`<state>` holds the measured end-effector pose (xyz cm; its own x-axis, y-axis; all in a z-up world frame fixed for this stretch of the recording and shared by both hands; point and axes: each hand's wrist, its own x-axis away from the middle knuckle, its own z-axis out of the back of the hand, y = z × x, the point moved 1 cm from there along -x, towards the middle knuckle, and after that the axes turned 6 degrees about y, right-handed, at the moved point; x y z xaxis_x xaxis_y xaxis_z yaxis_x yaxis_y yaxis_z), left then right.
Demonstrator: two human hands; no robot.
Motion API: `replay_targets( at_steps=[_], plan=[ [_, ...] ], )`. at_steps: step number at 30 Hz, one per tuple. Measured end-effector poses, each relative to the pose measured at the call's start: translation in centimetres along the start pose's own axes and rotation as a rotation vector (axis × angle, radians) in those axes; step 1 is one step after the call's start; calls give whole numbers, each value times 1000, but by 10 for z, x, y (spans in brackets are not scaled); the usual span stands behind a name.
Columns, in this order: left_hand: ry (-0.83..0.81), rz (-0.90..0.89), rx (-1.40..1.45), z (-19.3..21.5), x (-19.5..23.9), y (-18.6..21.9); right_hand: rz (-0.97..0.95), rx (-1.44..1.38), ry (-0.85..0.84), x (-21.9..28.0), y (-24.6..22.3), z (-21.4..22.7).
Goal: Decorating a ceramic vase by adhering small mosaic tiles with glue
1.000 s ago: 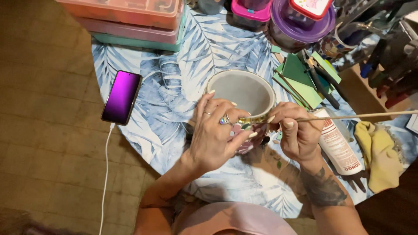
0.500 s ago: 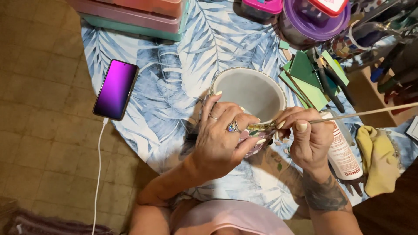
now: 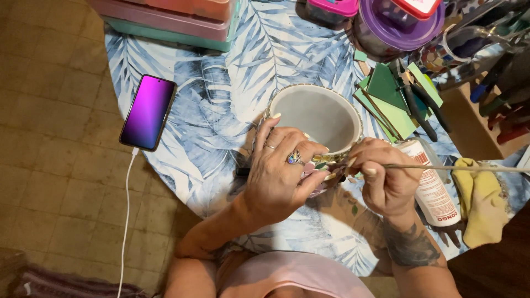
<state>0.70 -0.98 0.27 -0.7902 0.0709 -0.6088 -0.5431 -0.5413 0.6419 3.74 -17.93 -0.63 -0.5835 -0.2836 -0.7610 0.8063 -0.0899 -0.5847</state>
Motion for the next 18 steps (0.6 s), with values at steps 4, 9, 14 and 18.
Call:
replay_targets(
  at_steps=[4, 9, 14, 18],
  plan=[
    [5, -28, -21, 1, 0, 1, -161, 64, -26, -8, -15, 0],
    [-6, -50, -36, 3, 0, 2, -296, -5, -13, -12, -16, 5],
    [-14, -57, -67, 2, 1, 1, -312, -178, -74, -12, -10, 10],
    [-1, -71, -58, 1, 2, 1, -137, -199, -83, -4, -3, 12]
  ],
)
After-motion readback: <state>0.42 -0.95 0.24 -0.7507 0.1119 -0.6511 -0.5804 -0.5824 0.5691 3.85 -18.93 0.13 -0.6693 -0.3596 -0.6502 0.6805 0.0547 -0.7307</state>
